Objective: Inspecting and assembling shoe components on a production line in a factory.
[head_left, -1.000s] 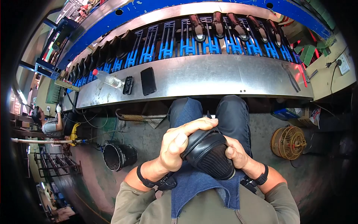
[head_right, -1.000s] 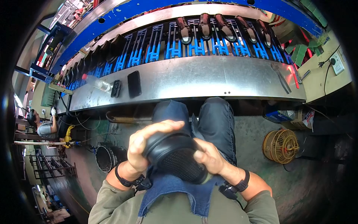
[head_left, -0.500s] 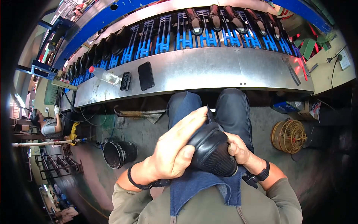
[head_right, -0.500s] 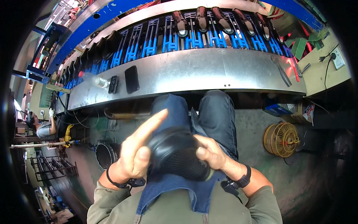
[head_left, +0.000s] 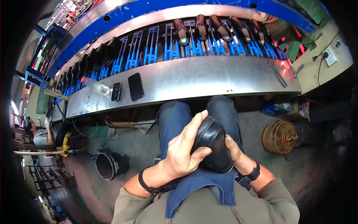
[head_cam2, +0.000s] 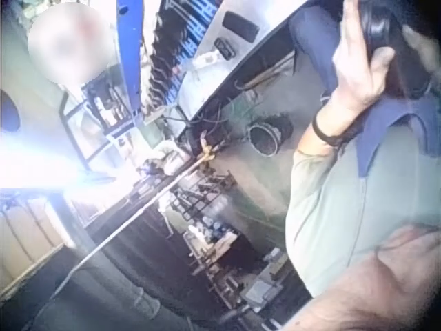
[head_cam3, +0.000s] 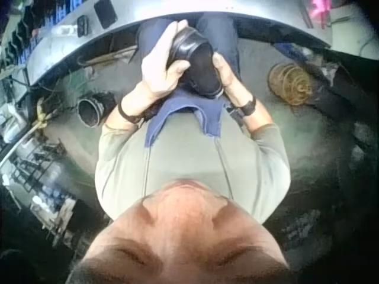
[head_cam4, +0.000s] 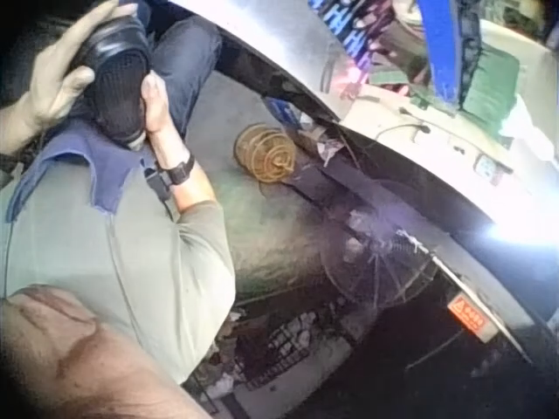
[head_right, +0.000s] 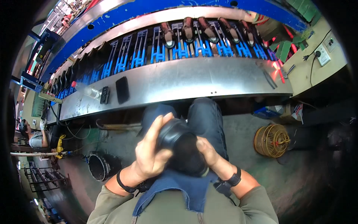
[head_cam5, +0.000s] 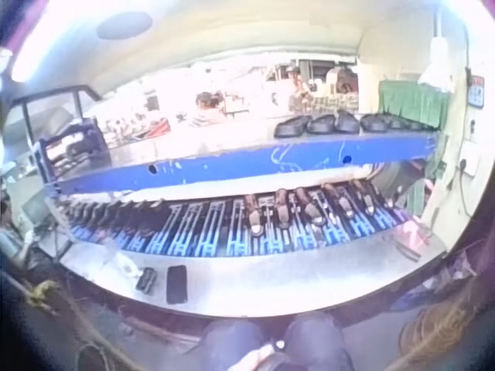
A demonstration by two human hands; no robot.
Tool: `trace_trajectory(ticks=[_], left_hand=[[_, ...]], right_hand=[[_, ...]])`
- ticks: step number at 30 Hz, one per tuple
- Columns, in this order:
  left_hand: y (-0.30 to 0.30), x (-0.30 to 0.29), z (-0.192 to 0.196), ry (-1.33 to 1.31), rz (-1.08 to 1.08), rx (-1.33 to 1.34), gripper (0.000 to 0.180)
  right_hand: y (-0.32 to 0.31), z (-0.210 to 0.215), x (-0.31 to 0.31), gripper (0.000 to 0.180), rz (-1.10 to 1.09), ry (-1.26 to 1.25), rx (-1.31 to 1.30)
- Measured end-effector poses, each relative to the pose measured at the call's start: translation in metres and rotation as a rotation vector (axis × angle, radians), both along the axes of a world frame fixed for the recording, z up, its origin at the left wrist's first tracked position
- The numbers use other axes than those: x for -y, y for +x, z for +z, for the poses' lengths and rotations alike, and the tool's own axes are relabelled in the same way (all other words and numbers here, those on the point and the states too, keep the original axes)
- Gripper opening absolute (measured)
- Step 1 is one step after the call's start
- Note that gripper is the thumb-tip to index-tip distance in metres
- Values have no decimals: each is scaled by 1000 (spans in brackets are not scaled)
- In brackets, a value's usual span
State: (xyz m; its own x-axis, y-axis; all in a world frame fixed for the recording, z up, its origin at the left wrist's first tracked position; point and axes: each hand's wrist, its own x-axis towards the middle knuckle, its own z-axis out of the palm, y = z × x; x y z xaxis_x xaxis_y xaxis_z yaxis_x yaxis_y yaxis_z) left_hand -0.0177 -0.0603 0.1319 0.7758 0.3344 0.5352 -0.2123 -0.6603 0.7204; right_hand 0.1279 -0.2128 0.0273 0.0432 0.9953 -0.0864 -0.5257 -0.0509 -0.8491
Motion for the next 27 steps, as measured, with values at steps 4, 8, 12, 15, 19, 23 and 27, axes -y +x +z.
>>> trace_trajectory(ticks=[4,8,12,15,19,23,27], left_hand=[[4,12,-14,-113,-83,-81,98],[13,-1,2,-7,-94,-98,96],[14,-24,6,105,-181,-73,92],[13,-30,9,-140,-252,-151,72],[10,-16,12,-35,-199,-173,68],[1,-1,15,-12,-82,-160,91],[5,3,7,-454,128,-68,122]], right_hand=[[-1,15,-3,90,-176,22,-446],[-8,19,-4,78,-258,59,-557],[-15,20,-5,79,-229,63,-667],[-9,7,-3,79,-92,103,-790],[-7,11,-6,79,-108,68,-629],[-5,27,-23,78,-240,-26,-383],[-3,56,-49,77,-217,89,15]])
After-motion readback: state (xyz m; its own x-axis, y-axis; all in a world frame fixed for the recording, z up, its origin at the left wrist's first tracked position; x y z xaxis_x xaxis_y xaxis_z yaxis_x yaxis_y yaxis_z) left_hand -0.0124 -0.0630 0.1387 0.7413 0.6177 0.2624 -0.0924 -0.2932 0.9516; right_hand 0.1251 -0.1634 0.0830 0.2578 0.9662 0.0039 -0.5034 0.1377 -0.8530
